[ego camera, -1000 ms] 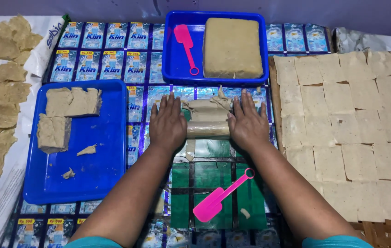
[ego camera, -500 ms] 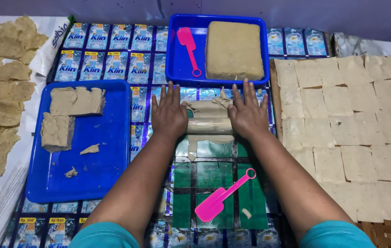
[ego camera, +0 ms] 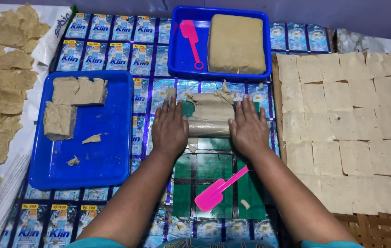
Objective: Rolling and cutting dough into thin square sheets for food preparation.
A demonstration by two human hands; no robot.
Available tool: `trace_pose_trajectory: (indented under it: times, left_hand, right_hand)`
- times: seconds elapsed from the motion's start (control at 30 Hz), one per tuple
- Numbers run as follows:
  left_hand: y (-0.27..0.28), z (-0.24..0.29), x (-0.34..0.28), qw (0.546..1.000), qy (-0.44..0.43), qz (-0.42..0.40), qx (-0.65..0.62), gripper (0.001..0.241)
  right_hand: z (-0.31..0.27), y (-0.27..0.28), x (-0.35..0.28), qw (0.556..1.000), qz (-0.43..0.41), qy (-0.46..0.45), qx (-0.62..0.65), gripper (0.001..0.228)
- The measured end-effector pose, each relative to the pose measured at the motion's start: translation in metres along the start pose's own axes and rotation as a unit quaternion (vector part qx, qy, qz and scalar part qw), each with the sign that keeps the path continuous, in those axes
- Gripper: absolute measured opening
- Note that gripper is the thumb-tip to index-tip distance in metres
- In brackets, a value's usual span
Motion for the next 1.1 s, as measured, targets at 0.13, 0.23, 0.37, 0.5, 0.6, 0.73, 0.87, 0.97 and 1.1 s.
trace_pose_trajectory:
  times: [0.13,0.23,0.37,0.5,0.6,0.73,0.87,0.97,1.1]
  left_hand:
    - [0.000,0.002,-0.024,1.000,-0.018,0.024,0.006,0.056]
    - [0.004,0.003,-0.014,0.999,-0.021,0.046,0.005,0.055]
    - [-0.002,-0.004,0.015,0.999,0.040,-0.014,-0.003,0.058]
    - [-0.006,-0.014,0.047,0.994,0.096,-0.053,-0.008,0.062]
    - [-0.003,-0.016,0.064,0.991,0.110,-0.071,-0.022,0.062]
    - [-0.006,-0.018,0.076,0.989,0.120,-0.083,-0.029,0.061]
    - [0.001,-0.016,0.075,0.989,0.123,-0.078,-0.038,0.060]
    - [0.003,-0.015,0.075,0.989,0.124,-0.073,-0.044,0.059]
    - [0.006,-0.015,0.075,0.988,0.125,-0.072,-0.055,0.058]
  right_hand:
    - [-0.003,-0.010,-0.016,1.000,-0.013,-0.005,0.009,0.069]
    - [0.002,-0.016,-0.004,1.000,-0.015,-0.007,-0.003,0.071]
    - [0.015,-0.035,0.024,0.997,-0.061,-0.051,0.013,0.072]
    - [0.021,-0.031,0.053,0.991,-0.098,-0.085,0.041,0.073]
    - [0.021,-0.014,0.067,0.989,-0.100,-0.091,0.063,0.076]
    - [0.014,-0.009,0.083,0.995,-0.048,-0.049,0.067,0.070]
    - [-0.003,-0.011,0.092,0.992,0.086,0.085,0.044,0.041]
    - [0.008,-0.021,0.093,0.986,0.119,0.080,0.085,0.025]
    - [0.024,-0.023,0.085,0.973,0.106,-0.010,0.204,0.015]
Point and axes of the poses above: each hand's wrist, its own x-axis towards the middle knuckle, its own y-axis out of the back of the hand, z = x × y, the point moved 8 cm from there along x, towards the middle knuckle, and after that the axes turned 10 degrees about -x, right-handed, at the moved point
